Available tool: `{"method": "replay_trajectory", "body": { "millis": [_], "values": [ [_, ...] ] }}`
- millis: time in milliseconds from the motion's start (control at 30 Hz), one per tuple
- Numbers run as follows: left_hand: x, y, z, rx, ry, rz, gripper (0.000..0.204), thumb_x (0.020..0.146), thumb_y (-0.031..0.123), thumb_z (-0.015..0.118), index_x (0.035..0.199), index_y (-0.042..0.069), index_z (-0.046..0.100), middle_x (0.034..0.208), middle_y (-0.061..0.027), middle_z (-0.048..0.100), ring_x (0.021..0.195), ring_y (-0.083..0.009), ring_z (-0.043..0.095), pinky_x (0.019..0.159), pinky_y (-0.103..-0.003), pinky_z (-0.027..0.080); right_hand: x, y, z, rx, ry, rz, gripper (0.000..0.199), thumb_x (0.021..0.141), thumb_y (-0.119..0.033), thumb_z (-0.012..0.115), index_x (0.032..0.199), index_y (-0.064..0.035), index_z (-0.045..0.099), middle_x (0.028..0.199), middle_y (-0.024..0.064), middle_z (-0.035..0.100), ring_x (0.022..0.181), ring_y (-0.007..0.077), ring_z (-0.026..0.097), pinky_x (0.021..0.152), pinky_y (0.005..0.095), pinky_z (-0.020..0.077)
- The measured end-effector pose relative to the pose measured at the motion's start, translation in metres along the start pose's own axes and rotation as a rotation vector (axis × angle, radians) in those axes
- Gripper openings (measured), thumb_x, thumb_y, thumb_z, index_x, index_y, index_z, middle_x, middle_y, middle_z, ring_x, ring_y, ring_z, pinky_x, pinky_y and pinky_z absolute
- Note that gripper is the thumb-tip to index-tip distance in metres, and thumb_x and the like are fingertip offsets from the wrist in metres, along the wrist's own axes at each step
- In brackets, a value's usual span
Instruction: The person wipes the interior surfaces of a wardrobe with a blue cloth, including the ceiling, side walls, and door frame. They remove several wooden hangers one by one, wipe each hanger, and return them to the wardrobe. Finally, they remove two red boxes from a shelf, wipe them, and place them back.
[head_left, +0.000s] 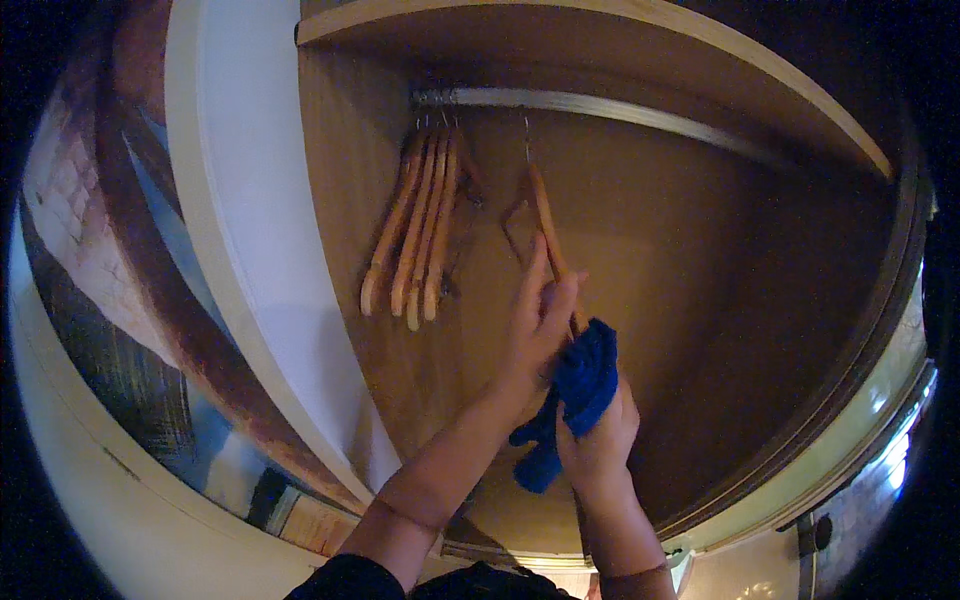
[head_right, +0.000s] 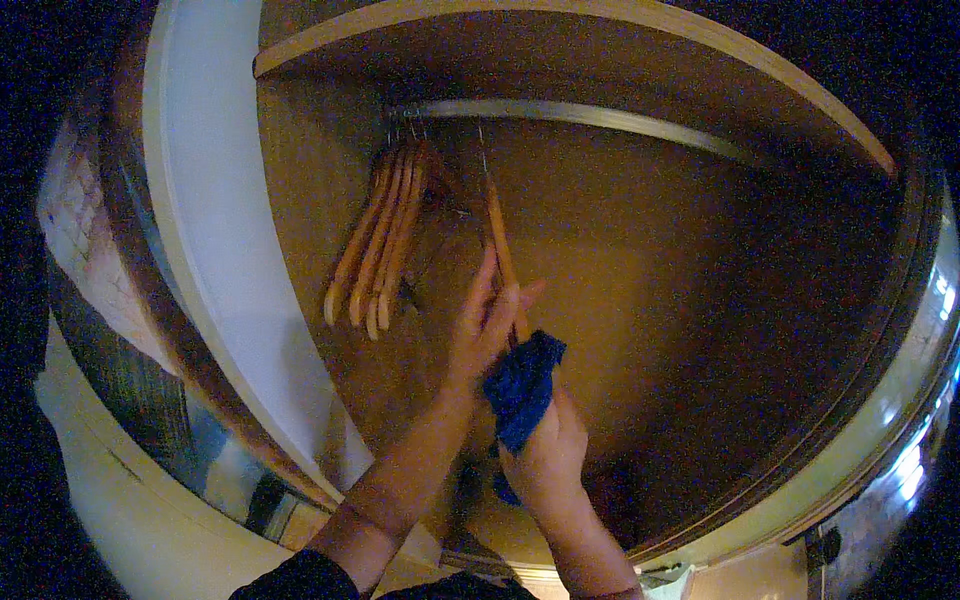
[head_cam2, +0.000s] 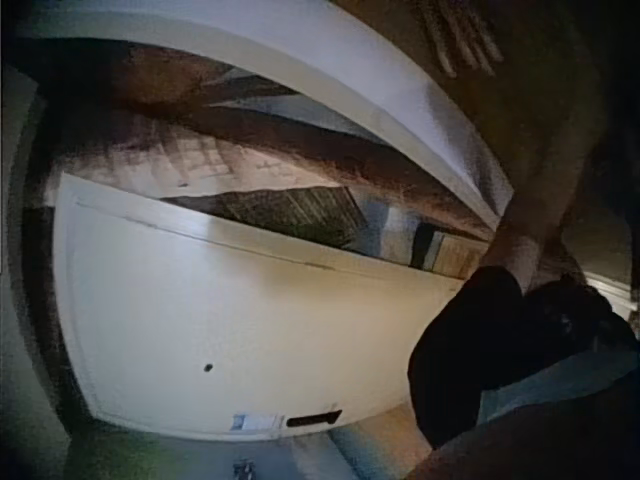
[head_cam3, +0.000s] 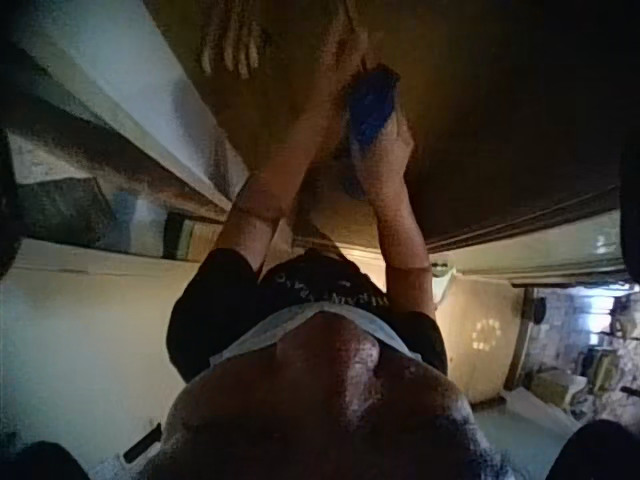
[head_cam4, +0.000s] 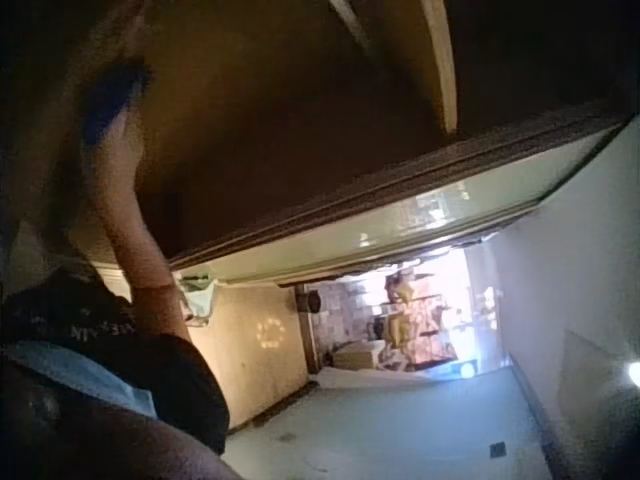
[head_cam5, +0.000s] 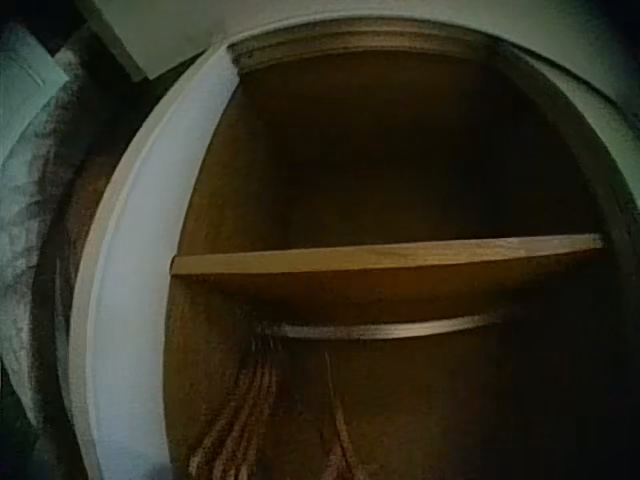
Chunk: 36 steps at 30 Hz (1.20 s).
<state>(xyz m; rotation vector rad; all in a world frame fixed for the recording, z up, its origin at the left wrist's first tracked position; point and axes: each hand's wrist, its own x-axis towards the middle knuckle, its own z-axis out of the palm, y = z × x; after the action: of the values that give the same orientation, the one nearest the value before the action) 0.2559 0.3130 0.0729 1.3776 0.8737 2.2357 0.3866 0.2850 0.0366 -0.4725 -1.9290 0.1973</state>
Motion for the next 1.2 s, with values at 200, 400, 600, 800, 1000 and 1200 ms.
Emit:
{"method": "replay_trajectory", "body": {
  "millis": [200, 400, 600, 800, 1000, 1200],
  "values": [
    [0.057, 0.018, -0.014, -0.117, 0.030, -0.066, 0.065, 0.092, 0.031, 0.054, 0.145, 0.010, 0.021, 0.112, -0.0103, 0.056, 0.089, -0.0124, 0.057, 0.068, -0.022, 0.044, 0.054, -0.009, 0.030, 0.006, -0.006, 0.035, 0.061, 0.070, -0.006, 0.067, 0.126, 0.0002, 0.043, 0.119, 0.0274, 0.050, 0.106, 0.0460, 0.050, 0.092, 0.0437, 0.0429],
    [0.058, 0.002, -0.028, -0.154, 0.113, -0.094, 0.065, 0.091, 0.036, 0.055, 0.142, 0.007, 0.028, 0.127, -0.0142, 0.049, 0.103, -0.0150, 0.056, 0.072, -0.022, 0.044, 0.058, -0.015, 0.041, -0.038, 0.067, 0.033, 0.042, 0.070, 0.003, 0.062, 0.111, -0.0028, 0.055, 0.104, 0.0199, 0.059, 0.094, 0.0408, 0.057, 0.079, 0.0413, 0.0473],
    [0.032, 0.042, -0.046, 0.090, 0.116, 0.052, 0.059, 0.091, 0.033, 0.054, 0.138, 0.002, 0.035, 0.141, -0.0130, 0.036, 0.128, -0.0202, 0.036, 0.102, -0.032, 0.029, 0.069, -0.012, 0.058, 0.269, -0.155, 0.046, 0.064, 0.072, -0.013, 0.069, 0.127, 0.0034, 0.039, 0.121, 0.0264, 0.049, 0.110, 0.0426, 0.048, 0.095, 0.0427, 0.0401],
    [-0.033, 0.084, -0.033, 0.887, 0.037, 0.476, 0.059, 0.086, 0.027, 0.055, 0.134, -0.003, 0.039, 0.143, -0.0228, 0.030, 0.135, -0.0393, 0.023, 0.109, -0.046, 0.017, 0.034, 0.005, 0.101, 0.939, -0.276, 0.046, 0.042, 0.088, -0.024, 0.057, 0.123, -0.0021, 0.046, 0.119, 0.0149, 0.053, 0.111, 0.0267, 0.051, 0.092, 0.0379, 0.0411],
    [-0.078, 0.074, 0.011, 0.800, -0.441, 0.402, 0.055, 0.082, 0.019, 0.058, 0.129, -0.005, 0.044, 0.136, -0.0225, 0.041, 0.130, -0.0423, 0.031, 0.107, -0.050, 0.021, -0.053, 0.016, 0.057, 1.009, -0.292, 0.333, 0.049, 0.090, -0.033, 0.051, 0.128, -0.0032, 0.041, 0.125, 0.0136, 0.049, 0.116, 0.0254, 0.046, 0.096, 0.0366, 0.0378],
    [-0.093, 0.018, 0.058, 0.355, -0.625, 0.119, 0.049, 0.080, 0.008, 0.061, 0.126, -0.004, 0.049, 0.131, -0.0201, 0.047, 0.127, -0.0366, 0.039, 0.105, -0.044, 0.030, -0.101, 0.058, 0.004, 0.859, -0.063, 0.637, 0.056, 0.092, -0.041, 0.045, 0.133, -0.0043, 0.037, 0.131, 0.0123, 0.044, 0.120, 0.0240, 0.042, 0.100, 0.0353, 0.0345]
  ]
}}
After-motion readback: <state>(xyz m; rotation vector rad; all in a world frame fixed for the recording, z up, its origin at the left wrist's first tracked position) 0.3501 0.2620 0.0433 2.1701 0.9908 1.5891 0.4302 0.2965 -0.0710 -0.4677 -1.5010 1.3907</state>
